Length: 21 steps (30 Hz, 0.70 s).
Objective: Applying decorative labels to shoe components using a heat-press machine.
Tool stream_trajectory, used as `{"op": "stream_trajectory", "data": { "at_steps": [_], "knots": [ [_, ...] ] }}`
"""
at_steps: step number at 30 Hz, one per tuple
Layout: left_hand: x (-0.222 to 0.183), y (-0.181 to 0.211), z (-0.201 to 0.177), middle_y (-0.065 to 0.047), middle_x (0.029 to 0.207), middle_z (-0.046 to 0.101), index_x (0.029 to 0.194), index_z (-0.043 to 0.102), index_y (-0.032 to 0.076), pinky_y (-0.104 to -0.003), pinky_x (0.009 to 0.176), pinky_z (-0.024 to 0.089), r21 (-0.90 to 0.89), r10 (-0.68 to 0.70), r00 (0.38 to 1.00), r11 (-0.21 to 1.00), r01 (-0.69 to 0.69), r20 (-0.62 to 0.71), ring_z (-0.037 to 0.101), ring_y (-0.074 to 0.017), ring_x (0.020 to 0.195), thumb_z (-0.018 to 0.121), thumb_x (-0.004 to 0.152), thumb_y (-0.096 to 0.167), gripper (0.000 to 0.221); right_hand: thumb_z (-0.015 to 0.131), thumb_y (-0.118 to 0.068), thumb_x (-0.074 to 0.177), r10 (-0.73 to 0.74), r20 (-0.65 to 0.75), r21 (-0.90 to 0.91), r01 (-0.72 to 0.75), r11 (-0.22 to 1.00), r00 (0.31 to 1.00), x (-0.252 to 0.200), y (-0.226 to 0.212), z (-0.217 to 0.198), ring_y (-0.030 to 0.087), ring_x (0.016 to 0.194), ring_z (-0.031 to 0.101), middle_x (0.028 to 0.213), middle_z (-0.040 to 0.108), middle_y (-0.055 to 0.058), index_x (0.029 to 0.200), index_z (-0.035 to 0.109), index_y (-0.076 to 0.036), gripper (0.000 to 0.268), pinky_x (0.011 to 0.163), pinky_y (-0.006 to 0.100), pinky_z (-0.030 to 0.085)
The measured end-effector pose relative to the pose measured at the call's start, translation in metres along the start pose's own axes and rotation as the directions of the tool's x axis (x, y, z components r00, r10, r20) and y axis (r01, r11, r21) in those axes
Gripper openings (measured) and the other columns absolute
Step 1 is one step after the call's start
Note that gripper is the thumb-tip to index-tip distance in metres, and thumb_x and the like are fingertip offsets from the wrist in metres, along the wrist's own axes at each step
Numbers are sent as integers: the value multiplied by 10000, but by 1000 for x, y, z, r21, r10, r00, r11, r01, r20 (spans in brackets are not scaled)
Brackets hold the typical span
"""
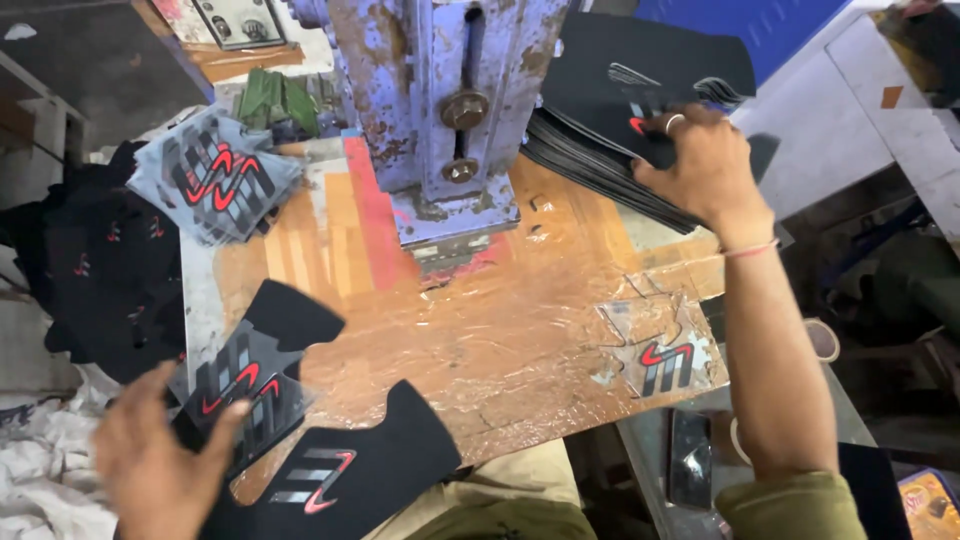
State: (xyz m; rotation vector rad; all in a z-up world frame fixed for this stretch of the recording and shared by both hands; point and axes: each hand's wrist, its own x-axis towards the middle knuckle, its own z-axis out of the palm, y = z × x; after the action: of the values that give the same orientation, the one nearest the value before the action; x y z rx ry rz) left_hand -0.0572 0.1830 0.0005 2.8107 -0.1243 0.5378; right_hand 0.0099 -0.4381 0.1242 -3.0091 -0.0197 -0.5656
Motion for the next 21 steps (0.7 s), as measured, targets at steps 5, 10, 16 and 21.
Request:
{"op": "stream_trajectory", "data": {
  "at_steps": [5,10,16,21],
  "knots": [
    [15,90,-4,-215,1418,524,1415,550,83,-540,1101,407,-331,184,980,931,-152,69,488,-416,1334,838,727,394,808,778,-348,921,92,10,148,-93,985,996,2,17,-11,323,928,680,1095,726,165,1187,760,-62,391,819,431,545],
    [30,132,-6,-199,1509,445,1447,510,105,-508,1025,454,-555,213,953,830,-61,214,455,-414,1368,849,715,332,838,666,-204,1161,456,-318,534,-240,811,831,-43,15,-36,120,812,511,910,623,109,1108,683,75,284,776,318,461],
    [72,118,19,-195,1555,452,1594,358,76,-442,1076,492,-937,309,891,213,276,333,497,-317,1404,687,873,562,930,483,129,997,-74,-325,254,162,953,943,-138,-159,-46,275,1292,627,1288,664,138,1293,651,-12,369,1203,427,471],
    [73,149,13,-159,1520,501,1574,376,95,-476,1091,409,-644,421,655,753,132,627,513,-309,1367,629,744,795,1115,707,-250,902,-465,371,514,239,824,804,-206,-203,-8,387,1372,484,1371,624,133,1238,707,-108,365,1136,491,368]
  ]
}}
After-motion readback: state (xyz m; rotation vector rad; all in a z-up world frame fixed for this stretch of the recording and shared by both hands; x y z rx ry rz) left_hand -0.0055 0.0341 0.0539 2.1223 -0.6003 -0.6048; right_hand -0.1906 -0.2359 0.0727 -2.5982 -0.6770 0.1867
